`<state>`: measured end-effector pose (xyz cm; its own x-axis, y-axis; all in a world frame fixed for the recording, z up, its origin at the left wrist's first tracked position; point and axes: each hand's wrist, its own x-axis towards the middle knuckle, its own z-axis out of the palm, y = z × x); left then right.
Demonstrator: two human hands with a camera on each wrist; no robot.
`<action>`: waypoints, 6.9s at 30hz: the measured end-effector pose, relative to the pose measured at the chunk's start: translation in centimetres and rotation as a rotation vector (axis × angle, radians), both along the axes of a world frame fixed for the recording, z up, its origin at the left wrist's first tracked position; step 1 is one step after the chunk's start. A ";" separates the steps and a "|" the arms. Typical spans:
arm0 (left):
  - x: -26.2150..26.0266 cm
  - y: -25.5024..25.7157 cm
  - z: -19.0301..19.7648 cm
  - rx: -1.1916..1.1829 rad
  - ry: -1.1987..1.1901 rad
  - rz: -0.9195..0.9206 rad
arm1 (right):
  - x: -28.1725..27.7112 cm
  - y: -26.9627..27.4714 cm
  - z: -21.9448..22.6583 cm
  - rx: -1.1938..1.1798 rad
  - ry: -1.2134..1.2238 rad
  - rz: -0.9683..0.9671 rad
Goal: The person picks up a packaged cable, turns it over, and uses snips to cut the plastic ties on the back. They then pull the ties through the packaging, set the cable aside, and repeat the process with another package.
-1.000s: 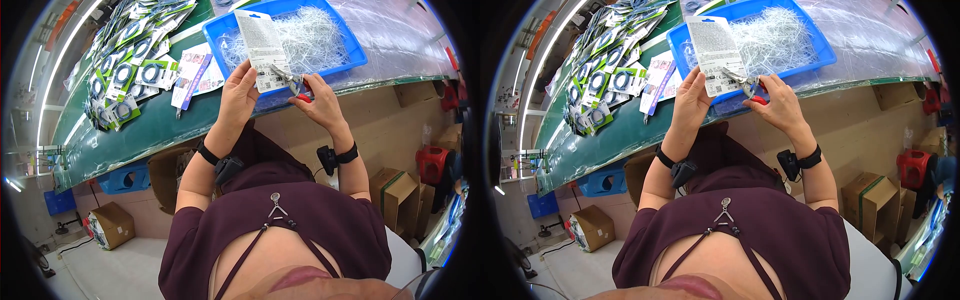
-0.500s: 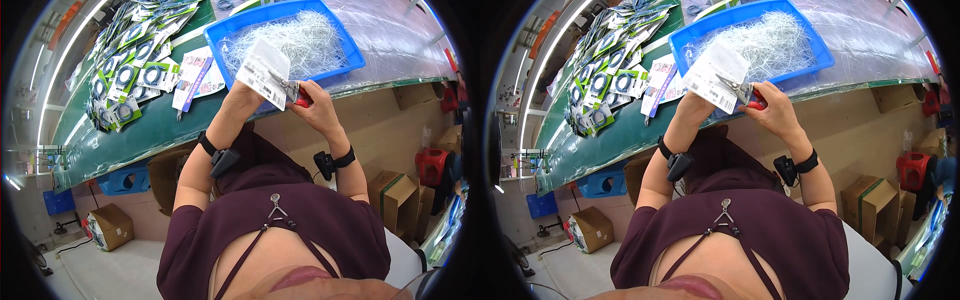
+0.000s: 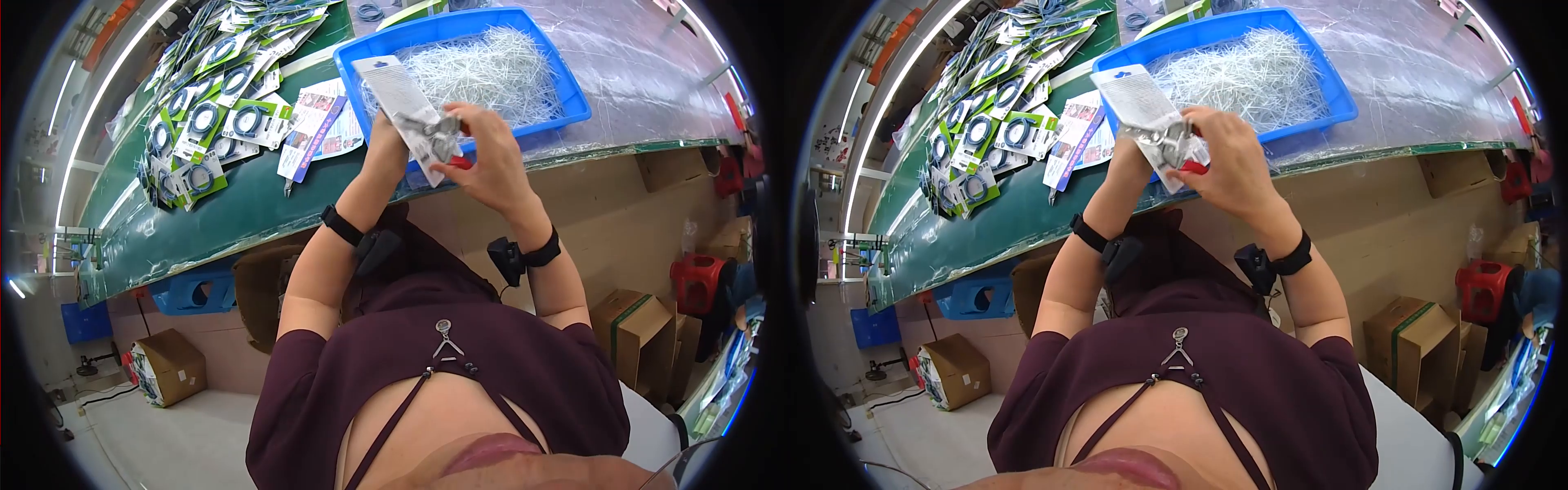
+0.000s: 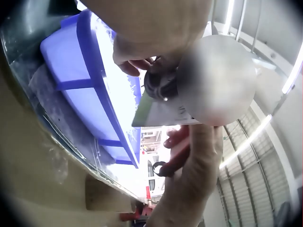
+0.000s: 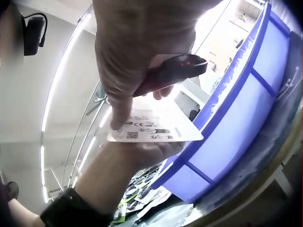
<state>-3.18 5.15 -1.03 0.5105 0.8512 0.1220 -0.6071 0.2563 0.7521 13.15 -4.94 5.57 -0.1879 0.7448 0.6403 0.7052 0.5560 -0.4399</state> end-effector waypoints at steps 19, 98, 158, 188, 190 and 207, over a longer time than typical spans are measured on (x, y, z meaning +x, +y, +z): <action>0.0 -5.0 3.3 0.123 0.229 0.164 | 2.6 -0.3 -0.8 -0.203 0.426 -0.220; -32.8 -10.5 -3.3 0.039 0.748 0.951 | 4.3 5.3 -2.6 -0.784 1.571 0.326; -1.0 -3.1 2.2 -0.088 -0.164 -0.002 | 1.3 -1.5 -2.9 -0.252 -0.054 -0.227; 1.2 -3.8 1.8 -0.036 0.076 0.116 | 1.3 -0.4 -2.2 -0.389 0.116 -0.163; 1.2 -3.7 1.7 -0.029 0.089 0.113 | 1.4 -0.4 -2.2 -0.395 0.121 -0.168; 1.2 -2.2 1.7 -0.110 -0.032 0.163 | 2.6 -3.3 -4.0 -0.342 0.016 -0.074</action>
